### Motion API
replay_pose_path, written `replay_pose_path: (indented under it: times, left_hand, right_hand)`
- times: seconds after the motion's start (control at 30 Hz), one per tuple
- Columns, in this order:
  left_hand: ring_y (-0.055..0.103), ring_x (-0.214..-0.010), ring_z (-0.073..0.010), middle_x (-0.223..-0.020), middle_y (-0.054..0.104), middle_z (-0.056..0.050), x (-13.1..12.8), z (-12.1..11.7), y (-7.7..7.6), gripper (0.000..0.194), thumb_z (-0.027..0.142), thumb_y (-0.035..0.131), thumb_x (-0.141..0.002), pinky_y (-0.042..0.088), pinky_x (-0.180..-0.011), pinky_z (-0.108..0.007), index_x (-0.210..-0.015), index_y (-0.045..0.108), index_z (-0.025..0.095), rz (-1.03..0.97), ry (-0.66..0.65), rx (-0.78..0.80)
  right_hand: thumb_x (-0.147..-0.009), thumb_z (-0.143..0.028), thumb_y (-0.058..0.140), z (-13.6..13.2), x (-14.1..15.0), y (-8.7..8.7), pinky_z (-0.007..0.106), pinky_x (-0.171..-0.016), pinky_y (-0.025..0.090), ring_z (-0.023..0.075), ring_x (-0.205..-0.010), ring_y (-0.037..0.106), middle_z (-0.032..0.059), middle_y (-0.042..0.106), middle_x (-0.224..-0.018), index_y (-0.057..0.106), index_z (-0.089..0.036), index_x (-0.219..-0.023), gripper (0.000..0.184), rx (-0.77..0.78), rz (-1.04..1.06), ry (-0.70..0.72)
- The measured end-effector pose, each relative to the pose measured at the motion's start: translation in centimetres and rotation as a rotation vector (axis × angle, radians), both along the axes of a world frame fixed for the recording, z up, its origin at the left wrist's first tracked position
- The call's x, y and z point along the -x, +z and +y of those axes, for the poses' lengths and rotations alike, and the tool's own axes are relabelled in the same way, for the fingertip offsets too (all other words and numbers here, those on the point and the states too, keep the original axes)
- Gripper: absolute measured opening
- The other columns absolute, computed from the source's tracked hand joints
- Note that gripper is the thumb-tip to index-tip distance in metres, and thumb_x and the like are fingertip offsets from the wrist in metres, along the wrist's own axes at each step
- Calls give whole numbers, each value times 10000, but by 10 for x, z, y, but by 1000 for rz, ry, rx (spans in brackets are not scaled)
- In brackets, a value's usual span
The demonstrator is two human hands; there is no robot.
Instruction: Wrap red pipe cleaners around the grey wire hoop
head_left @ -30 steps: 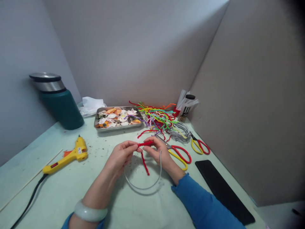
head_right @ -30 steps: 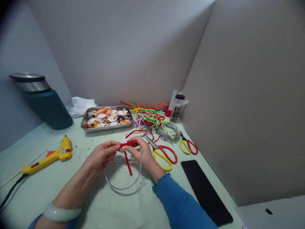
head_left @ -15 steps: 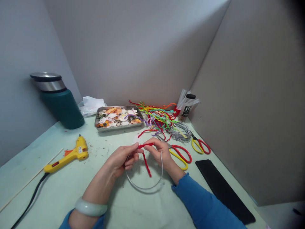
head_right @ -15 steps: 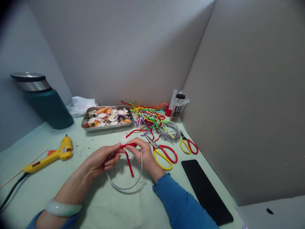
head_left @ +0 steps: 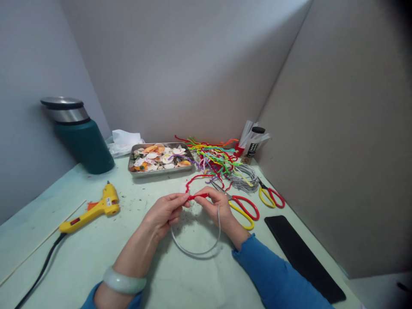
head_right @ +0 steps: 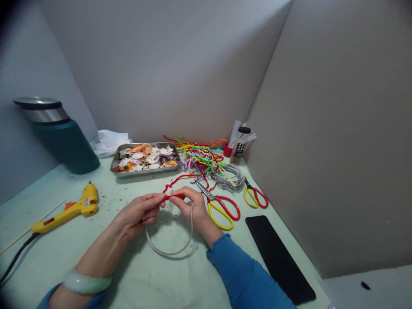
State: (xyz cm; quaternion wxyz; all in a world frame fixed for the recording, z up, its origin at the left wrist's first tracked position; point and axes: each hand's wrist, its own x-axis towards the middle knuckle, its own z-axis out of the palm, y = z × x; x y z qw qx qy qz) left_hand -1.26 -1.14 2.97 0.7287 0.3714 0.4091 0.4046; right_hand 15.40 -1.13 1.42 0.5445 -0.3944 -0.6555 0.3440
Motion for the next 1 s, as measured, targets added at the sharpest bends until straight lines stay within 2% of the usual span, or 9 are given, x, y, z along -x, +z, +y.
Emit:
replay_pose_path:
  times: [0.2, 0.3, 0.4, 0.6, 0.87, 1.0]
  left_hand:
    - [215, -360, 17, -679, 609, -9, -1, -2, 3, 271, 329, 737, -660, 109, -349, -171, -803, 645, 118, 14, 0, -64]
    - [197, -349, 7, -561, 564, 24, -3, -2, 4, 274, 331, 747, -641, 100, -349, -178, -791, 650, 123, 39, 25, -68]
    - [195, -348, -1, -548, 572, 17, -5, -2, 2, 293, 367, 744, -631, 83, -351, -192, -765, 662, 120, 98, 70, -96]
    - [274, -374, -12, -645, 642, -18, -11, -3, 2, 343, 380, 757, -594, 156, -372, -189, -799, 684, 114, 236, 211, -180]
    - [270, -369, -5, -624, 600, 18, -10, -2, 1, 339, 328, 750, -607, 155, -366, -171, -856, 650, 120, 151, 160, -197]
    - [278, -363, -8, -605, 585, 27, -10, -1, 0, 278, 308, 735, -621, 160, -360, -169, -799, 626, 124, 153, 167, -207]
  right_hand:
    - [-767, -290, 641, 0, 0, 2, 275, -671, 423, 161, -697, 559, 16, 629, -723, 653, -205, -743, 90, -16, 45, -24]
    - [-777, -288, 632, -3, 0, 4, 271, -665, 423, 158, -692, 559, 14, 627, -721, 649, -203, -741, 93, -28, 30, -35]
    - [-785, -286, 622, -4, 2, 4, 273, -672, 427, 162, -698, 567, 17, 632, -724, 650, -200, -738, 101, -27, 20, -46]
    - [-786, -277, 619, -4, 5, 0, 253, -642, 427, 149, -676, 569, 13, 642, -710, 650, -190, -747, 101, -5, 36, -83]
    - [-784, -265, 615, 0, 4, -5, 229, -588, 410, 128, -636, 544, -2, 621, -669, 632, -172, -731, 109, -6, 64, -97]
    - [-786, -272, 617, 0, 4, -6, 229, -583, 406, 127, -629, 533, -3, 610, -663, 629, -171, -732, 115, 6, 69, -95]
